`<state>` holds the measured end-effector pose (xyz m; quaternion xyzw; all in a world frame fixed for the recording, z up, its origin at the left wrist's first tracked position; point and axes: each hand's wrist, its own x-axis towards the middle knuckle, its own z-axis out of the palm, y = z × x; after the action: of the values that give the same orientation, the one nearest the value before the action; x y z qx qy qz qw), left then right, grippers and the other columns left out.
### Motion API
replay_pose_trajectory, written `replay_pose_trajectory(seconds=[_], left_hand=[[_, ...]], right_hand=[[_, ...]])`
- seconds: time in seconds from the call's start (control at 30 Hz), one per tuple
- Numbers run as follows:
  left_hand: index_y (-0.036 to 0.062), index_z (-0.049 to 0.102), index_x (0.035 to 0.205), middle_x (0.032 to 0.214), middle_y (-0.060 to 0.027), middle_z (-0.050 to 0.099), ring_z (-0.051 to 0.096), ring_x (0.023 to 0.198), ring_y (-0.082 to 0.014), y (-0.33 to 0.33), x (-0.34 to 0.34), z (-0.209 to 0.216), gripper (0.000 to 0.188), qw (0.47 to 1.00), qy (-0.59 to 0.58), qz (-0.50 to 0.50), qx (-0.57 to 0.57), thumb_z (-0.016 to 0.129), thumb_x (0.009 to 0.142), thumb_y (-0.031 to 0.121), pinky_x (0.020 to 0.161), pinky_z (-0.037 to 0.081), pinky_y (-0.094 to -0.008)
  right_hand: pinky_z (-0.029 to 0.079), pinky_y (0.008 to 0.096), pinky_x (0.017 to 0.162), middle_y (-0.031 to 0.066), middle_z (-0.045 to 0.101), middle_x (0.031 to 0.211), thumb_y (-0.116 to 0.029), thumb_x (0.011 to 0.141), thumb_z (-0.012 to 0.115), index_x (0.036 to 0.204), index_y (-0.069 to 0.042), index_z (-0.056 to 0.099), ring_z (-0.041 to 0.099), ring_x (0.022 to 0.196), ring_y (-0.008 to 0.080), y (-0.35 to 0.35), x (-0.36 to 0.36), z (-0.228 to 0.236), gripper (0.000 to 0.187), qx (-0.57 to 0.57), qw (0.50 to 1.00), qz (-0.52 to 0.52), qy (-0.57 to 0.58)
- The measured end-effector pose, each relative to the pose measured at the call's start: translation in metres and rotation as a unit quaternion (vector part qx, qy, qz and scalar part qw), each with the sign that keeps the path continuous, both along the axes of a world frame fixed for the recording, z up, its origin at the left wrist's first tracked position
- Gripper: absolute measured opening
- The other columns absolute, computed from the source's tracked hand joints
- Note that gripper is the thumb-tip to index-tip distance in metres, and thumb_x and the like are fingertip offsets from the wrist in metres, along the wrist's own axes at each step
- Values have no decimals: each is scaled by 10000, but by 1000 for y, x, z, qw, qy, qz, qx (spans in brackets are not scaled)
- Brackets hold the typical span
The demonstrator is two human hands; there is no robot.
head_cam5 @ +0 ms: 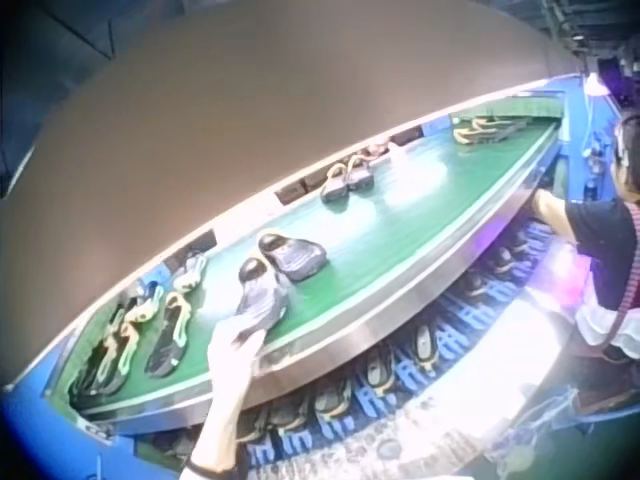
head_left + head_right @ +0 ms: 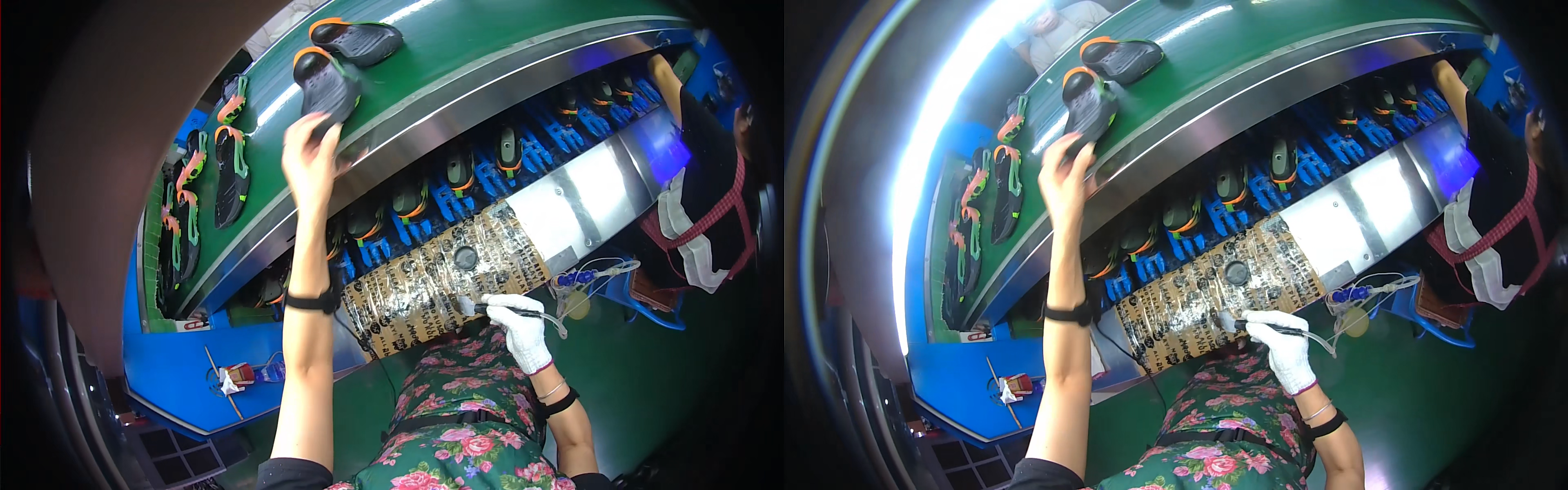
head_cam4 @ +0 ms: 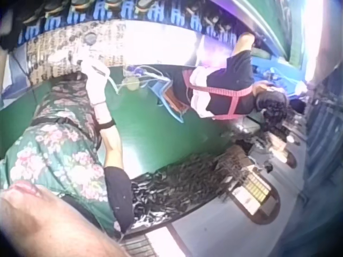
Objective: Applying a liquid substance, likely adhesive or primer, to the sole and edges of a shoe using a small brush-like tool on an assembly line.
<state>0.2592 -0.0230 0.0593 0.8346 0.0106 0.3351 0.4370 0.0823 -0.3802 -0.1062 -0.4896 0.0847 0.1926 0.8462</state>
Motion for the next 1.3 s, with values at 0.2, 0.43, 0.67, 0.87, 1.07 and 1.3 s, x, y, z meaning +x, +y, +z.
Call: replay_pose_trajectory(seconds=[0.2,0.43,0.67,0.87,1.07,1.3], left_hand=[[57,482,1104,1382,-188,554,611,1162,-272,30,-132,10,203,972,-200,102,-74,624,962,87,1007,521,-422],[36,605,1360,1267,-98,672,682,1108,-216,74,-219,-27,369,883,-21,68,-463,589,1056,245,987,547,-385],[78,718,1065,900,-55,745,721,780,-182,-27,-194,-108,351,783,297,-11,-546,660,1011,420,746,591,-324],[69,432,1552,1497,-137,556,544,1357,-360,-95,-213,-139,909,643,260,-150,-705,414,975,772,1155,430,-491],[97,482,1468,1244,-165,648,664,992,-430,-152,-256,-145,1035,557,318,-317,-699,311,874,928,890,552,-570],[85,457,1483,1219,-176,658,664,1035,-353,-173,-212,-94,1058,435,184,-223,-853,322,865,933,933,546,-508]], right_hand=[[569,263,692,155,785,1034,58,839,726,1033,36,776,712,796,160,-12,10,2,202,-12,1000,5,12],[547,279,773,114,774,1024,-8,896,681,1114,45,766,685,843,149,-22,30,45,240,57,996,7,-63],[591,299,881,138,777,1112,-16,910,743,1179,35,755,729,1002,168,1,24,127,274,86,982,112,-129],[549,333,1014,149,767,1165,5,887,769,1163,27,757,709,1117,195,14,38,136,277,112,979,121,-118],[594,298,850,85,784,1059,-70,920,758,1164,-29,773,728,939,139,17,32,131,248,95,974,56,-200],[550,235,606,71,784,954,1,886,752,1126,1,789,682,695,88,8,36,148,243,-62,956,58,-282]])
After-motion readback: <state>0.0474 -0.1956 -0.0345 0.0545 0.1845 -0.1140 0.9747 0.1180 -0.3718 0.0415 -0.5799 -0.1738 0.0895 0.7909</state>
